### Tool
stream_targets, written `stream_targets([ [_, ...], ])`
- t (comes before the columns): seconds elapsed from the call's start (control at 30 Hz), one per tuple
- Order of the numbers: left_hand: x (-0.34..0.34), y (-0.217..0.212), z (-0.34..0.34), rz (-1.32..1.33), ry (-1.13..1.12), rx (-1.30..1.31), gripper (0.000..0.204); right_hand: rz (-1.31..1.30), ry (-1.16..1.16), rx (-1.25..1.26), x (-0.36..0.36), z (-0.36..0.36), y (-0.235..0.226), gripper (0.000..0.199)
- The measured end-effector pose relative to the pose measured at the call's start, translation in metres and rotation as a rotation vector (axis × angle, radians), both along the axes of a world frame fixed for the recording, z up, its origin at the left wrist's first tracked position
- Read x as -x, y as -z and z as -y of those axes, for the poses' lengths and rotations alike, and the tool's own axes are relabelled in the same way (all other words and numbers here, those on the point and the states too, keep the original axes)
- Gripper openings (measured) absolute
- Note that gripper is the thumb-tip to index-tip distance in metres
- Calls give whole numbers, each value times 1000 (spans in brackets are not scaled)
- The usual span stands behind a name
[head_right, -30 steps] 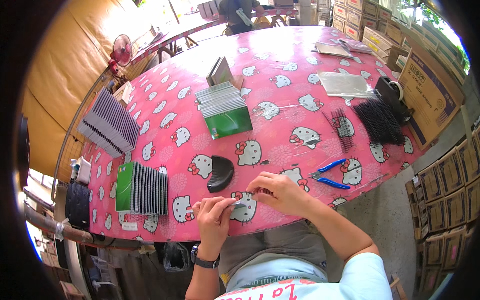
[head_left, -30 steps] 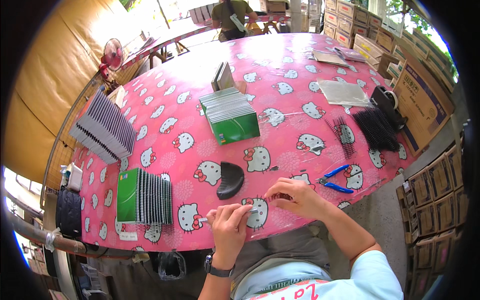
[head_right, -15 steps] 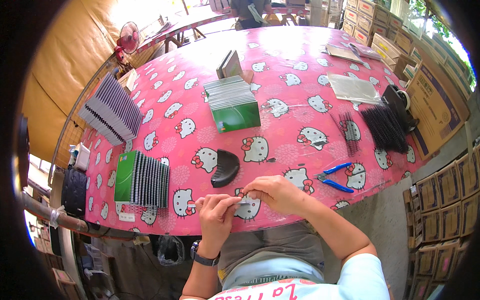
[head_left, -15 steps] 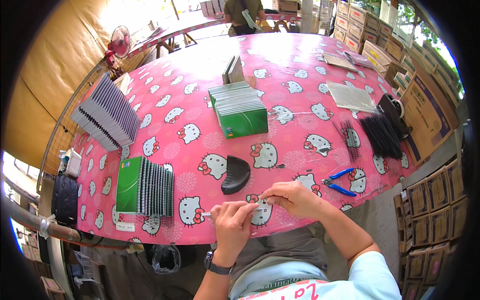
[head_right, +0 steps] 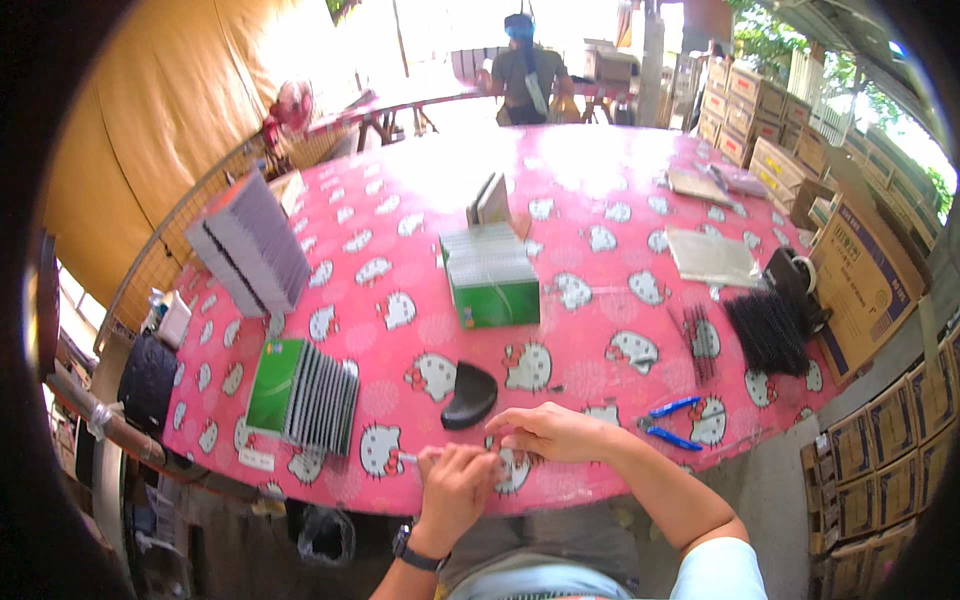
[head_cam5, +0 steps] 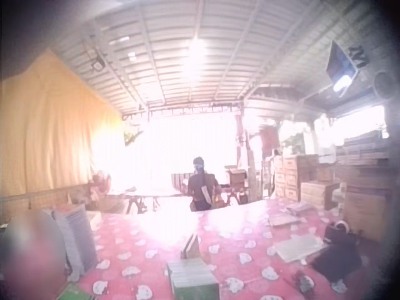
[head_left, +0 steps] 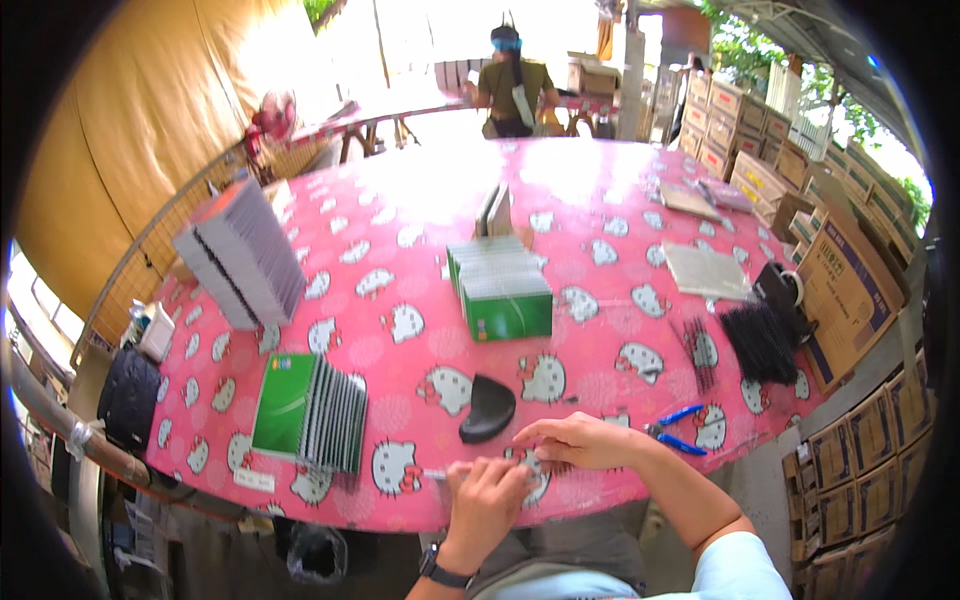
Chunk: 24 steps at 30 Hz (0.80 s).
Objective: The person inserts black spiral coils into the pre-punched holes of notebooks by hand, using pliers to trim and secure the ends of the wire.
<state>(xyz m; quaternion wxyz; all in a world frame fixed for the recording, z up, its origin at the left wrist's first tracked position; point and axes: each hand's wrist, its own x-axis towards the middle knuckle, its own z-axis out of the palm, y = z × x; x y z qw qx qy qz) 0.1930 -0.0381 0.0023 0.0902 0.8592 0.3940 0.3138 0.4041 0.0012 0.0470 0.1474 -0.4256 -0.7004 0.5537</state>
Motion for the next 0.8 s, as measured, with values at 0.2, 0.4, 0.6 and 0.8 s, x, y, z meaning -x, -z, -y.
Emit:
stream_targets([
  [0.2, 1, -3, 1, 20, -7, -59, 15, 343, -54, -803, 44, -64, 58, 68],
  [0.4, -7, -13, 3, 92, 12, -124, 19, 300, 2, -930, 43, -71, 72, 56],
  [0.6, -4, -3, 4, 247, 83, 152, 22, 396, 95, -967, 47, -60, 81, 55],
  [0.8, 3, -24, 5, 182, 69, 19, 19, 82, 178, -668, 31, -47, 62, 47],
])
